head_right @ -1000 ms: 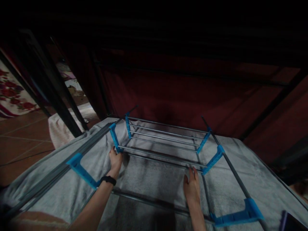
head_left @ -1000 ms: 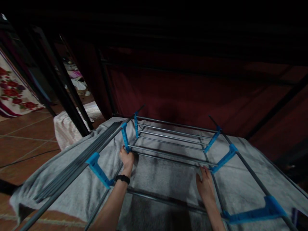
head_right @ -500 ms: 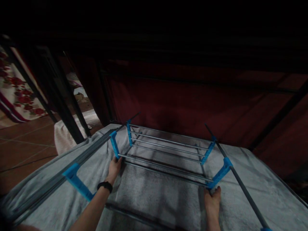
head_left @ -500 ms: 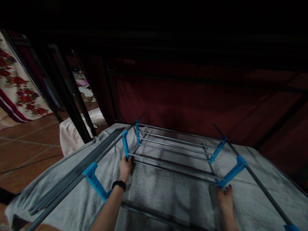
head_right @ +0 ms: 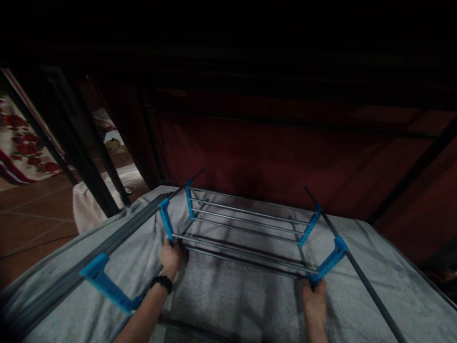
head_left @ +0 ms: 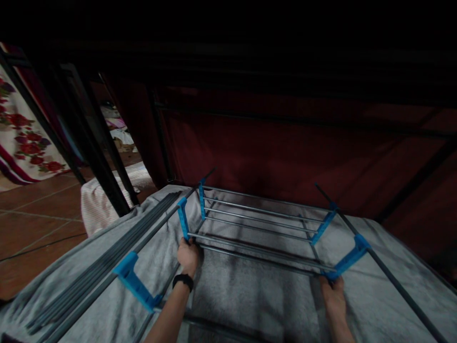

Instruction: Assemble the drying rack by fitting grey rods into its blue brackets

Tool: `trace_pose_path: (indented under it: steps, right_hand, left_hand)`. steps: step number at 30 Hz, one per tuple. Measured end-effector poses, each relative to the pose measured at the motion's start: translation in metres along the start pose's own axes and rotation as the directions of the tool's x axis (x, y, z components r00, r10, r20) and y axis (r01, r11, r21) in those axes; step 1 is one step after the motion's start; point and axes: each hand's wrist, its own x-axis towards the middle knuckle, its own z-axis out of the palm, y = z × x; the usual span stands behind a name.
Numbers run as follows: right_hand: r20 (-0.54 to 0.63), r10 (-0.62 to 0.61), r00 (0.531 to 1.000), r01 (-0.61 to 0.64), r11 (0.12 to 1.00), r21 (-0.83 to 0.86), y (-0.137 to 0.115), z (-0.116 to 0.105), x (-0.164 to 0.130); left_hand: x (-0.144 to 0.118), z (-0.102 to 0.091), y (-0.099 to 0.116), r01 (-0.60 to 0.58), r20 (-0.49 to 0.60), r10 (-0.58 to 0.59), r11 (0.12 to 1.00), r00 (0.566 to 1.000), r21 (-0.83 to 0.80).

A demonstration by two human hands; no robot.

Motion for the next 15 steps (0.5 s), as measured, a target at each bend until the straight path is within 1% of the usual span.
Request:
trace_pose_path:
  steps: [5, 8, 12, 15]
  right_hand:
    - [-0.016, -0.120, 0.993, 0.120, 0.991, 0.066, 0.006, 0.005, 0.000]
    - [-0.014, -0.130, 0.991, 0.131, 0.989, 0.073, 0.000, 0.005, 0.000]
    - [-0.026, -0.118, 0.993, 0.118, 0.993, 0.016, -0.013, 0.002, 0.000]
    - [-0.057, -0.154, 0.986, 0.154, 0.988, -0.008, -0.014, 0.003, 0.001]
  left_hand:
    - [0.004, -0.004, 0.003, -0.011, -0.029, 0.011, 1.000, 1.000, -0.001]
    - [0.006, -0.005, 0.005, -0.010, -0.031, 0.011, 1.000, 0.999, 0.007]
    - [0.002, -0.004, 0.003, 0.025, -0.021, -0.024, 0.999, 0.999, 0.032]
    - [-0.001, -0.001, 0.000, 0.049, -0.013, -0.048, 0.998, 0.999, 0.047]
